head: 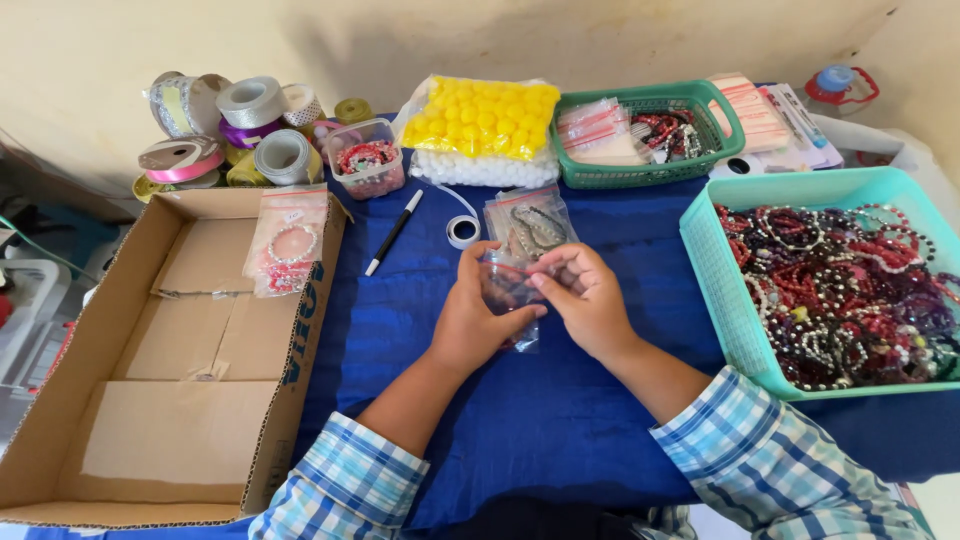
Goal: The person places beaded bracelets into small plastic bags, seals the bags, and organizes them on the work surface.
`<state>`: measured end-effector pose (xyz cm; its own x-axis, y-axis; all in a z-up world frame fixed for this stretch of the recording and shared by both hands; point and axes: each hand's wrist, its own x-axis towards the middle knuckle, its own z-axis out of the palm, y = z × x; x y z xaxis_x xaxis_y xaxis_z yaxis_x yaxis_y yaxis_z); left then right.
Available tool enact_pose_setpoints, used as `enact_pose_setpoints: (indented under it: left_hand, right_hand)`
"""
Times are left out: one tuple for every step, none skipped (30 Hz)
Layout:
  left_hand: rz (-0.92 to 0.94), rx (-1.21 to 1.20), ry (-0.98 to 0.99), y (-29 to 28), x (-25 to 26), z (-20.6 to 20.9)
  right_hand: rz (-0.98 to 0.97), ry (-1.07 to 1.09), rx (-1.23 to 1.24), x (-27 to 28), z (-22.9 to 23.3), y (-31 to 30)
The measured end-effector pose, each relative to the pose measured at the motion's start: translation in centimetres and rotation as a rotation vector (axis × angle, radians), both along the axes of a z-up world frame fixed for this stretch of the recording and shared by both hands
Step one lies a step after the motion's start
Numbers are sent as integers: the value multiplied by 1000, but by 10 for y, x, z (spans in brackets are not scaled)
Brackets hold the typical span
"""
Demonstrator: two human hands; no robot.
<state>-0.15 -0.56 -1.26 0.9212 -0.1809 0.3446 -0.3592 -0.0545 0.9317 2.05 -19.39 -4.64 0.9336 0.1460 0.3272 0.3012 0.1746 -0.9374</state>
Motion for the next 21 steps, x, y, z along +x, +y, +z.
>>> enact_pose_setpoints:
  left_hand:
    - [4,0,0,-1,2,-1]
    - [-71,-54,121,-1,3,-4]
    - [-145,-108,242,-2,3,-6]
    - [-143,-108,246,-2,4,-9]
    - [-179,-98,261,-2,4,-12]
    - [-215,-89,275,-2,4,-15]
    - [-215,-89,279,-2,4,-15]
    - [-238,-95,309,-3,5,-15]
    - [-262,-100,339,-3,5,-14]
    - [-262,-99,344,-2,4,-18]
    - [-321,-108,385,-1,4,-20]
    - [-381,-117,421,0,5,-22]
    - [-382,-115,422,1,5,-22]
    - [-410,-20,367,2,3,-22]
    - [-437,75,312,2,2,-22]
    - [-440,76,313,2,-1,-14]
    - [-400,150,282,1,-4,-7]
    - [-359,222,249,0,-6,1]
    - [-360,221,249,-2,-2,-9]
    - [-306,113,269,-4,3,-18]
    - [-252,5,287,-5,7,-28]
  right_hand:
    - [4,0,0,3,0,-3]
    - [-34,9,20,5,-1,-5]
    - [-73,19,39,7,-2,-8]
    - [-71,23,39,7,0,-9]
    - [-64,38,75,6,3,-9]
    - [-59,52,110,5,6,-11]
    - [-59,56,110,4,6,-11]
    - [-46,63,110,3,7,-11]
    - [-33,69,109,2,7,-12]
    - [-34,74,111,1,8,-12]
    - [-46,77,112,0,8,-12]
    - [-58,76,114,2,10,-13]
    - [-59,76,115,2,10,-13]
    - [-59,65,109,2,10,-14]
    - [-60,55,103,3,9,-14]
    - [-63,55,104,3,9,-14]
    - [-79,49,99,2,10,-14]
    - [-93,43,93,3,10,-15]
    - [-95,43,92,3,8,-16]
    - [-81,-2,68,3,6,-18]
    - [-68,-46,44,4,4,-19]
